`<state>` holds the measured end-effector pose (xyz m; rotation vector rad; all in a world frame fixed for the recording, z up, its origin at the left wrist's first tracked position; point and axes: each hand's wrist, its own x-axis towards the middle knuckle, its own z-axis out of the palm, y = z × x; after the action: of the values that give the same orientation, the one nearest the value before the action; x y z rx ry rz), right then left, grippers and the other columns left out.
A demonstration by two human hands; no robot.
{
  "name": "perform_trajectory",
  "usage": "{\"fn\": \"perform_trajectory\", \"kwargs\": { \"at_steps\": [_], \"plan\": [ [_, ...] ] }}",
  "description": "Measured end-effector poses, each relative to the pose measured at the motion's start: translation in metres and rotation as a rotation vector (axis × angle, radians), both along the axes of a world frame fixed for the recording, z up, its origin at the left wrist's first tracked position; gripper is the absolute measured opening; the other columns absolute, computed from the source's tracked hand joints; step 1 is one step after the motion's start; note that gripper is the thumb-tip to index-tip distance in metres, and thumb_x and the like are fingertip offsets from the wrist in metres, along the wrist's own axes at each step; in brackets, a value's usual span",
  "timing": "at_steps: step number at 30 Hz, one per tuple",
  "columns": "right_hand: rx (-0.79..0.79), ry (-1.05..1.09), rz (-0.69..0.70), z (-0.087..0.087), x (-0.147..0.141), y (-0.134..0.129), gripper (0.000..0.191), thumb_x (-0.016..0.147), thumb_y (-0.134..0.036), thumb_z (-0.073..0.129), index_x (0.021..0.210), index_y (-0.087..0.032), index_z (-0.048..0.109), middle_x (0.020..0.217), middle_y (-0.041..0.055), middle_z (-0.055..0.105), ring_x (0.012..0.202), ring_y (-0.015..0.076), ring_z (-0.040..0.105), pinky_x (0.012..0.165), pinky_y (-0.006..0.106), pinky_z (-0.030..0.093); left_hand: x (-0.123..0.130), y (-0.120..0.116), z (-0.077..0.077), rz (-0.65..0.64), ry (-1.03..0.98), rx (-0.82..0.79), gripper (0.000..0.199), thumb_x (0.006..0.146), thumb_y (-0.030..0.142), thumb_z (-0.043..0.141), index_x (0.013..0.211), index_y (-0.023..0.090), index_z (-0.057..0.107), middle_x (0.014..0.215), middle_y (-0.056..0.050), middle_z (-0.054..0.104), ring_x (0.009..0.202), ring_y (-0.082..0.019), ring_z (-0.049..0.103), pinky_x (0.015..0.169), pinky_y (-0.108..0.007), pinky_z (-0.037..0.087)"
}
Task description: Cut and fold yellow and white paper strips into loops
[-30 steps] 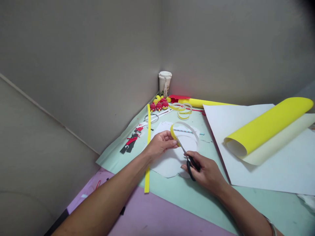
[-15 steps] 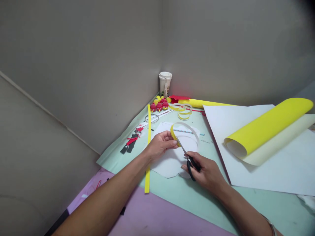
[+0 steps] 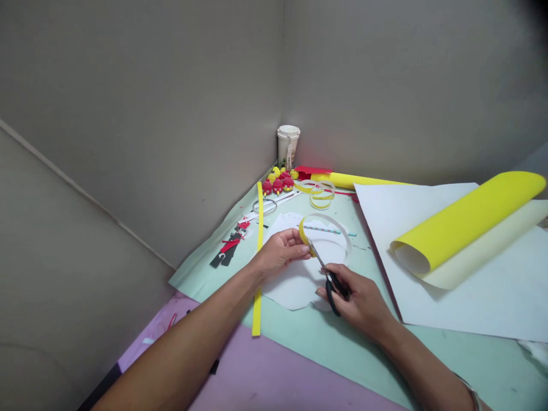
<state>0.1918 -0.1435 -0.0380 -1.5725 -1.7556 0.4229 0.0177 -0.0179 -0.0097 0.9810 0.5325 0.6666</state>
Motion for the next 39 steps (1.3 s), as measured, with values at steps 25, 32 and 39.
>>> {"fn": "perform_trajectory", "kwargs": {
  "at_steps": [25,32,39],
  "plan": [
    [0.083,-0.107,0.001,0.0059,-0.0008,-0.0004,0.03,0.085,-0.041,0.061,0.104,-0.018,0.064,0.062,-0.0024,0.059,0.052,0.0119,0.051,0.054,0.022,0.044,0.0022,-0.0007,-0.0036,-0.006,0.03,0.032,0.039,0.063,0.025,0.086,0.092,0.013,0.064,0.088,-0.004,0.07,0.077,-0.012,0.065,0.078,-0.025,0.049],
    [0.087,-0.122,-0.003,0.0045,0.0,-0.0001,0.03,0.086,-0.042,0.059,0.104,-0.019,0.065,0.063,-0.0018,0.06,0.051,0.0118,0.05,0.053,0.021,0.043,0.0021,-0.0001,-0.0055,0.001,0.014,0.034,0.038,0.063,0.025,0.087,0.091,0.013,0.064,0.085,-0.003,0.069,0.076,-0.011,0.065,0.076,-0.024,0.05],
    [0.088,-0.125,-0.005,0.0039,-0.0002,-0.0007,0.03,0.086,-0.043,0.059,0.104,-0.02,0.065,0.066,-0.0001,0.063,0.052,0.0126,0.053,0.054,0.022,0.045,0.0022,-0.0008,-0.0042,0.007,0.016,0.016,0.039,0.062,0.025,0.087,0.092,0.012,0.064,0.087,-0.004,0.069,0.076,-0.011,0.065,0.076,-0.024,0.05]
  ]
}}
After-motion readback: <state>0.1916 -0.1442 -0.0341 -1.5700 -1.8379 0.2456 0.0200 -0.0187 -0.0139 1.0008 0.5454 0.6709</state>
